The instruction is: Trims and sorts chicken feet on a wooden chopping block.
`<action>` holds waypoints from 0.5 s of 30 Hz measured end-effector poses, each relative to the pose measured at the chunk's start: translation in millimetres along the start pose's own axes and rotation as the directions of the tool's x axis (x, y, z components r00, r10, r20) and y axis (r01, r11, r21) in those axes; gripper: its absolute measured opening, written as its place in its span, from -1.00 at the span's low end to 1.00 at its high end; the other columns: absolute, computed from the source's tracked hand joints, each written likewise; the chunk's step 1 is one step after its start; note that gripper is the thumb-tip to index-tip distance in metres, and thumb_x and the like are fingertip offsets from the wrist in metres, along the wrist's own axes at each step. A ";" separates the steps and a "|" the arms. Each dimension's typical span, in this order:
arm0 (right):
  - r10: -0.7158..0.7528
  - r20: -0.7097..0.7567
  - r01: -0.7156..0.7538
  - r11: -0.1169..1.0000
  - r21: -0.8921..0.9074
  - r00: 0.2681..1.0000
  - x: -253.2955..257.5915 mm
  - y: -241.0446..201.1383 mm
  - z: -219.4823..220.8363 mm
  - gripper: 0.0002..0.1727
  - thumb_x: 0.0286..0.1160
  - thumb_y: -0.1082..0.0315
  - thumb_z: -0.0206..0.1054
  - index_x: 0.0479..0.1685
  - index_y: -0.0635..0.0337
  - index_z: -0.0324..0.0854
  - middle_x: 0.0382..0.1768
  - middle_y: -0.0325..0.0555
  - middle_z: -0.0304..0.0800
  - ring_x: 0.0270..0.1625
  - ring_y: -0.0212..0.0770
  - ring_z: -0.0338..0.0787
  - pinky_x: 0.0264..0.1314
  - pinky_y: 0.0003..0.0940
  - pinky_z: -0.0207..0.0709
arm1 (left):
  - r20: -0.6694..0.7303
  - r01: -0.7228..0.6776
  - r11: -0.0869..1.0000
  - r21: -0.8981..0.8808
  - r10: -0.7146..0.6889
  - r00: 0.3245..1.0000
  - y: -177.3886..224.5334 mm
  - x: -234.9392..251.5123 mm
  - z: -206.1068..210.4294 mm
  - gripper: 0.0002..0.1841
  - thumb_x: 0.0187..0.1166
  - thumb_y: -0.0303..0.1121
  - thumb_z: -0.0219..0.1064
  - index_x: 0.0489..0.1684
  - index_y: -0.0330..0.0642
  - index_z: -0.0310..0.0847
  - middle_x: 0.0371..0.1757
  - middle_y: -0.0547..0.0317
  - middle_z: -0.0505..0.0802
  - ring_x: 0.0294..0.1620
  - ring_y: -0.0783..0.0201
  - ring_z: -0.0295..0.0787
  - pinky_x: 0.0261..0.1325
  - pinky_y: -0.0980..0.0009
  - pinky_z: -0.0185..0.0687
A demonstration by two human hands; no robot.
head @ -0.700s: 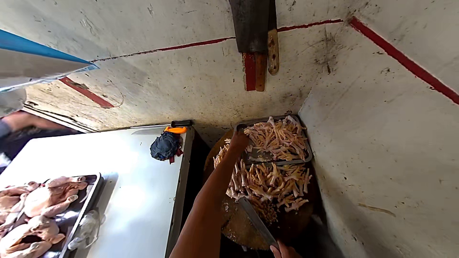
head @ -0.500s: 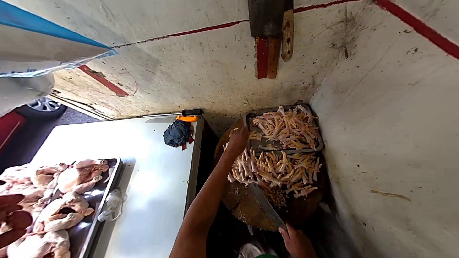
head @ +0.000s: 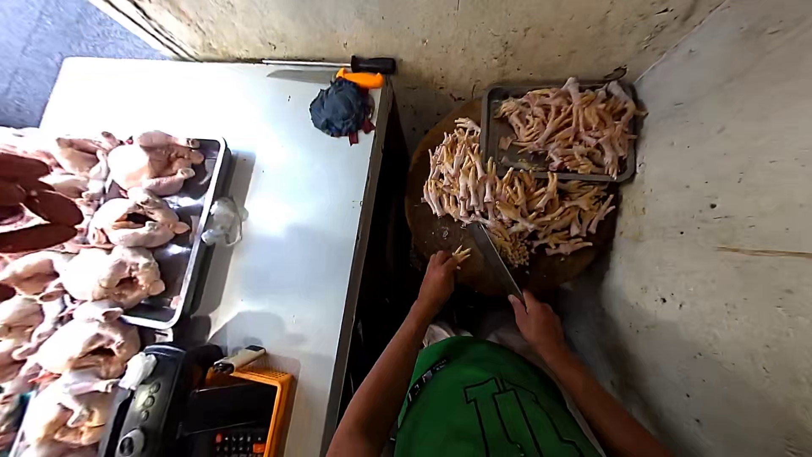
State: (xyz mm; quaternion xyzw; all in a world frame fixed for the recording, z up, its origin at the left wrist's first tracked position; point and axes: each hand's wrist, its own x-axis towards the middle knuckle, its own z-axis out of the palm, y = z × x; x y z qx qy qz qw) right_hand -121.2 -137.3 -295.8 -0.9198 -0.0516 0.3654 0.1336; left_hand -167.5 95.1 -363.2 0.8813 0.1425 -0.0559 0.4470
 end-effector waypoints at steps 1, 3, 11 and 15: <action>-0.024 -0.043 0.024 1.000 0.002 0.999 -7.7 2.2 6.8 -0.49 0.89 0.04 0.02 0.31 0.32 0.63 -0.13 0.32 0.86 0.02 0.32 0.88 0.08 0.30 0.65 | 0.002 -0.012 0.999 0.039 0.012 1.000 0.7 -6.7 2.9 -0.74 0.65 -0.57 0.13 0.04 -0.43 0.77 0.28 -0.29 0.77 0.42 -0.20 0.66 0.55 0.01 0.50; -0.059 -0.095 0.058 0.998 -0.006 0.994 -18.8 9.3 22.9 -0.50 0.89 0.09 0.02 0.39 0.32 0.61 -0.16 0.32 0.87 -0.04 0.34 0.89 0.02 0.30 0.67 | 0.036 0.040 0.997 0.072 -0.043 0.998 8.5 -16.8 1.7 -0.68 0.70 -0.55 0.10 0.29 -0.43 0.66 0.34 -0.31 0.74 0.44 -0.20 0.66 0.56 0.01 0.51; -0.122 -0.210 0.128 0.992 0.012 0.970 -33.0 -11.1 19.0 -0.54 0.86 0.13 0.08 0.23 0.38 0.68 -0.26 0.30 0.85 -0.15 0.31 0.89 -0.11 0.28 0.66 | 0.218 0.221 0.965 0.140 -0.248 0.944 26.9 -10.6 -11.3 -0.61 0.66 -0.50 0.13 0.42 -0.25 0.66 0.37 -0.31 0.70 0.35 -0.14 0.72 0.43 0.03 0.61; -0.070 -0.054 0.068 0.996 -0.050 0.996 -20.2 -19.5 26.8 -0.52 0.91 0.10 -0.02 0.46 0.22 0.58 -0.06 0.23 0.89 0.05 0.25 0.89 0.09 0.22 0.68 | 0.246 0.215 0.964 0.158 -0.249 0.937 28.2 -6.3 -15.9 -0.64 0.69 -0.47 0.12 0.35 -0.28 0.69 0.37 -0.30 0.70 0.40 -0.11 0.69 0.50 0.09 0.57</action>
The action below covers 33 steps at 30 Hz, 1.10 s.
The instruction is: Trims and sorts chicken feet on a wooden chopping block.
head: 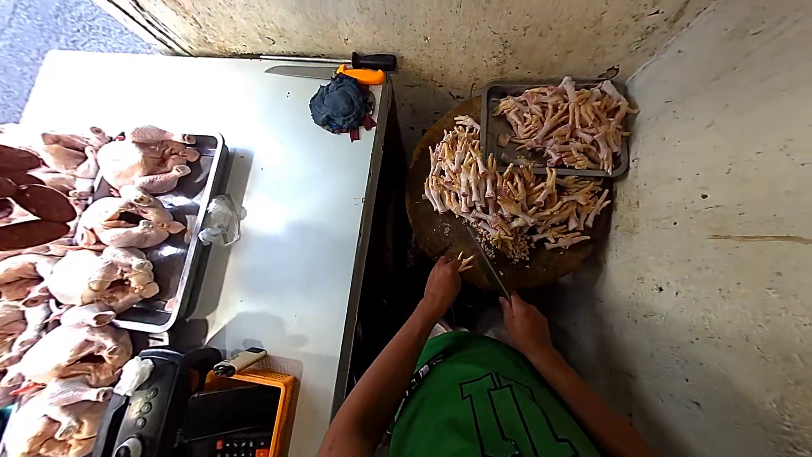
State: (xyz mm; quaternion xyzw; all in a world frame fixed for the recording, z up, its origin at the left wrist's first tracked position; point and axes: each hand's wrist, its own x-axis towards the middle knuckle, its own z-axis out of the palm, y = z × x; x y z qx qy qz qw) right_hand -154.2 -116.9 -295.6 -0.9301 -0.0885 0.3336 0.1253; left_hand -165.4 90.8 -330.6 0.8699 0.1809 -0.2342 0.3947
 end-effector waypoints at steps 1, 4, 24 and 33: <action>0.047 0.076 -0.045 0.998 -0.032 0.996 5.2 -1.5 -1.4 -0.52 0.92 0.06 -0.05 0.48 0.17 0.55 -0.01 0.20 0.88 0.12 0.22 0.88 0.14 0.20 0.67 | 0.003 -0.008 1.000 0.001 0.008 1.000 0.0 0.9 -1.2 -0.66 0.72 -0.44 0.13 0.33 -0.29 0.70 0.36 -0.28 0.71 0.40 -0.10 0.69 0.50 0.09 0.56; 0.042 0.059 -0.042 0.999 -0.007 0.997 2.4 -6.1 -7.7 -0.52 0.90 0.05 -0.02 0.32 0.23 0.63 -0.10 0.21 0.87 0.05 0.23 0.88 0.07 0.21 0.66 | 0.003 -0.110 0.992 0.066 0.110 0.994 -5.4 7.1 -10.3 -0.69 0.72 -0.49 0.15 0.27 -0.32 0.74 0.33 -0.26 0.76 0.46 -0.15 0.64 0.60 0.05 0.46; -0.134 -0.142 0.143 0.988 0.057 0.981 -4.9 4.4 10.1 -0.55 0.83 0.15 0.10 0.35 0.31 0.70 -0.25 0.27 0.88 -0.16 0.31 0.90 -0.09 0.31 0.68 | -0.097 0.275 0.722 -0.635 -0.428 0.898 0.6 3.4 34.8 -0.82 0.59 -0.35 0.36 -0.08 -0.30 0.60 -0.25 -0.03 0.80 -0.38 0.17 0.82 -0.21 0.19 0.79; -0.136 -0.207 0.169 0.974 0.151 0.969 -16.0 -3.3 5.5 -0.55 0.81 0.13 0.13 0.22 0.34 0.73 -0.38 0.21 0.83 -0.32 0.22 0.85 -0.22 0.23 0.65 | -0.234 0.137 0.660 -0.738 -0.441 0.866 -7.8 -9.7 63.7 -0.75 0.69 -0.25 0.36 -0.25 -0.29 0.71 -0.34 0.07 0.76 -0.28 0.23 0.69 -0.07 0.19 0.62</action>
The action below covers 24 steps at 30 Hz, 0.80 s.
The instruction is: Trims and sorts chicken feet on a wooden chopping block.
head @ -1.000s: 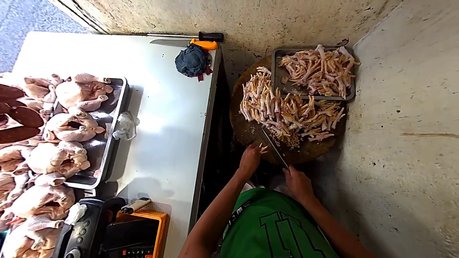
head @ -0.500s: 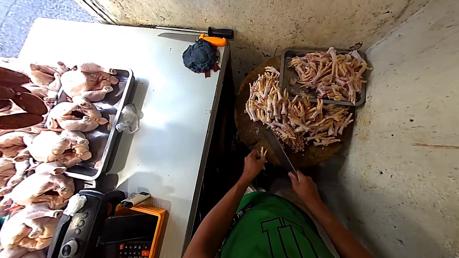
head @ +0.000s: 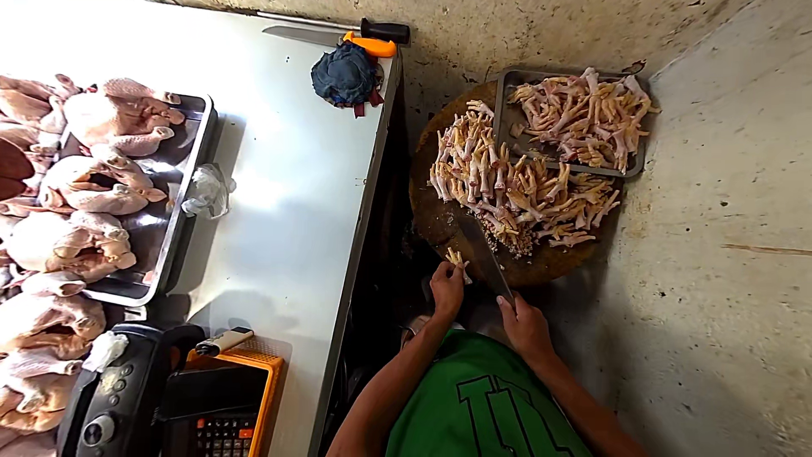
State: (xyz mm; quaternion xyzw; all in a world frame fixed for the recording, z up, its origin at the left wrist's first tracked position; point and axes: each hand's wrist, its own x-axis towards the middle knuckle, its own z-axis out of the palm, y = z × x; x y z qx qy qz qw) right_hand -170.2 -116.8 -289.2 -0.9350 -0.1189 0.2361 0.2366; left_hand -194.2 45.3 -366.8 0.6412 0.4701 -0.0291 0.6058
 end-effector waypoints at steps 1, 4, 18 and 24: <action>-0.051 -0.055 0.052 0.998 0.020 0.997 -2.2 0.7 3.5 -0.55 0.78 0.13 0.13 0.19 0.35 0.74 -0.43 0.18 0.82 -0.38 0.18 0.83 -0.29 0.19 0.65 | -0.006 0.011 1.000 -0.007 -0.011 1.000 -1.9 -1.0 0.9 -0.74 0.69 -0.24 0.35 -0.26 -0.28 0.72 -0.35 0.09 0.76 -0.28 0.25 0.68 -0.06 0.20 0.59; 0.016 0.086 -0.010 0.997 -0.076 0.996 4.4 7.7 11.6 -0.54 0.84 0.12 0.09 0.38 0.26 0.68 -0.25 0.22 0.89 -0.18 0.24 0.90 -0.08 0.25 0.69 | -0.014 0.022 1.000 -0.014 -0.023 1.000 -1.9 -1.0 5.1 -0.73 0.70 -0.22 0.33 -0.29 -0.26 0.71 -0.37 0.12 0.74 -0.30 0.28 0.66 -0.08 0.22 0.57; 0.295 0.186 -0.285 0.955 -0.080 0.937 41.9 51.4 -21.1 -0.50 0.80 0.02 0.19 0.27 0.32 0.68 -0.15 0.32 0.87 0.02 0.34 0.87 0.11 0.35 0.62 | -0.203 -0.304 0.951 0.048 0.307 0.930 89.9 33.6 -16.7 -0.68 0.63 -0.39 0.35 0.20 -0.45 0.56 -0.22 -0.09 0.82 -0.26 0.16 0.82 -0.09 0.20 0.79; 0.269 0.288 -0.272 0.962 -0.028 0.919 44.9 58.9 -30.3 -0.45 0.82 -0.02 0.11 0.37 0.30 0.64 -0.09 0.33 0.87 0.05 0.34 0.87 0.14 0.35 0.62 | 0.089 -0.297 0.757 0.582 0.304 0.949 181.7 130.4 -5.6 -0.64 0.73 -0.21 0.15 0.14 -0.30 0.75 0.18 -0.17 0.83 0.33 -0.08 0.73 0.44 -0.04 0.59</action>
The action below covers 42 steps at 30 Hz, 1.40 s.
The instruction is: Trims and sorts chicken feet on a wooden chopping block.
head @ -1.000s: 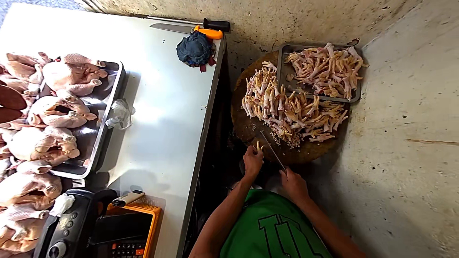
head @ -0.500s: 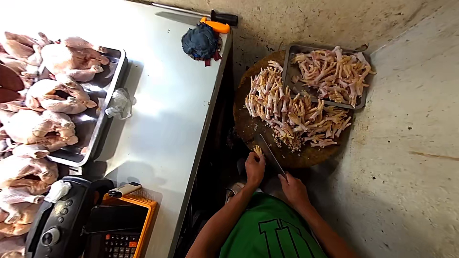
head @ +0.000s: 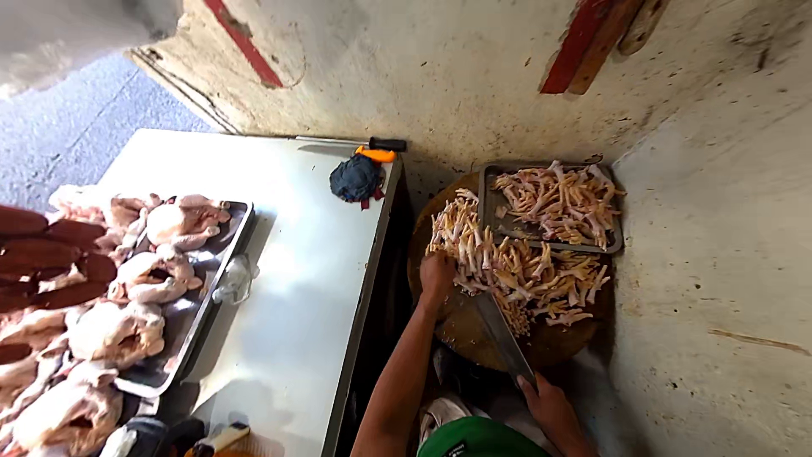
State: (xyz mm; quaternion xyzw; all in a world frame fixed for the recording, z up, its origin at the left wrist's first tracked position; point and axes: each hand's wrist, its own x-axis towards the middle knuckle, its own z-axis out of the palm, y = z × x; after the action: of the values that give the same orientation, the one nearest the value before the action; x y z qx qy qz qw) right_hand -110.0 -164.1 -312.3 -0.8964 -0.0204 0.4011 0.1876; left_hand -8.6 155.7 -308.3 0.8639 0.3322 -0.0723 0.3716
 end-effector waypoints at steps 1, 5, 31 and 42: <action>-0.007 0.017 0.007 1.000 0.003 1.000 0.8 1.5 -3.5 -0.44 0.82 -0.02 0.10 0.38 0.32 0.63 -0.07 0.34 0.87 0.07 0.34 0.86 0.15 0.35 0.62 | -0.008 -0.019 0.996 0.085 0.020 1.000 12.5 7.4 -4.2 -0.63 0.72 -0.19 0.15 0.10 -0.27 0.78 0.25 -0.18 0.79 0.42 -0.11 0.65 0.50 -0.03 0.52; -0.016 0.085 0.013 0.999 0.035 0.996 2.2 3.6 -9.0 -0.40 0.84 -0.04 0.04 0.41 0.33 0.62 -0.02 0.34 0.87 0.13 0.35 0.86 0.19 0.33 0.62 | 0.014 -0.267 0.942 0.204 0.270 0.963 78.0 30.9 -6.4 -0.63 0.78 -0.25 0.11 0.17 -0.30 0.78 0.31 -0.17 0.79 0.49 -0.06 0.62 0.60 0.07 0.45; 0.001 0.222 -0.029 0.992 0.123 0.975 26.9 17.2 -24.4 -0.44 0.80 -0.07 0.12 0.28 0.27 0.67 -0.03 0.28 0.87 0.15 0.26 0.86 0.21 0.25 0.64 | 0.284 0.077 0.580 -0.811 0.275 0.919 130.3 -64.5 42.0 -0.81 0.67 -0.68 0.12 0.14 -0.46 0.50 -0.17 0.01 0.87 -0.25 0.14 0.93 -0.08 0.16 0.93; -0.001 0.217 -0.026 0.992 0.121 0.976 24.8 19.2 -22.0 -0.44 0.80 -0.08 0.12 0.33 0.26 0.64 -0.02 0.27 0.87 0.15 0.26 0.86 0.22 0.25 0.64 | 0.613 -0.829 0.557 0.042 0.641 0.462 119.3 -54.9 78.8 -0.77 0.65 -0.41 0.25 0.05 -0.22 0.84 0.17 -0.06 0.87 0.37 -0.08 0.70 0.50 -0.07 0.47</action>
State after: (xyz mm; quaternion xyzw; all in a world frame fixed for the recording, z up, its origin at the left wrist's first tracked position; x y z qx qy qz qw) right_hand -79.4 -184.3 -323.3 -0.8342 -0.0103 0.4979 0.2368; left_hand 33.7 12.7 -273.2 0.9126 -0.2158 -0.1933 0.2883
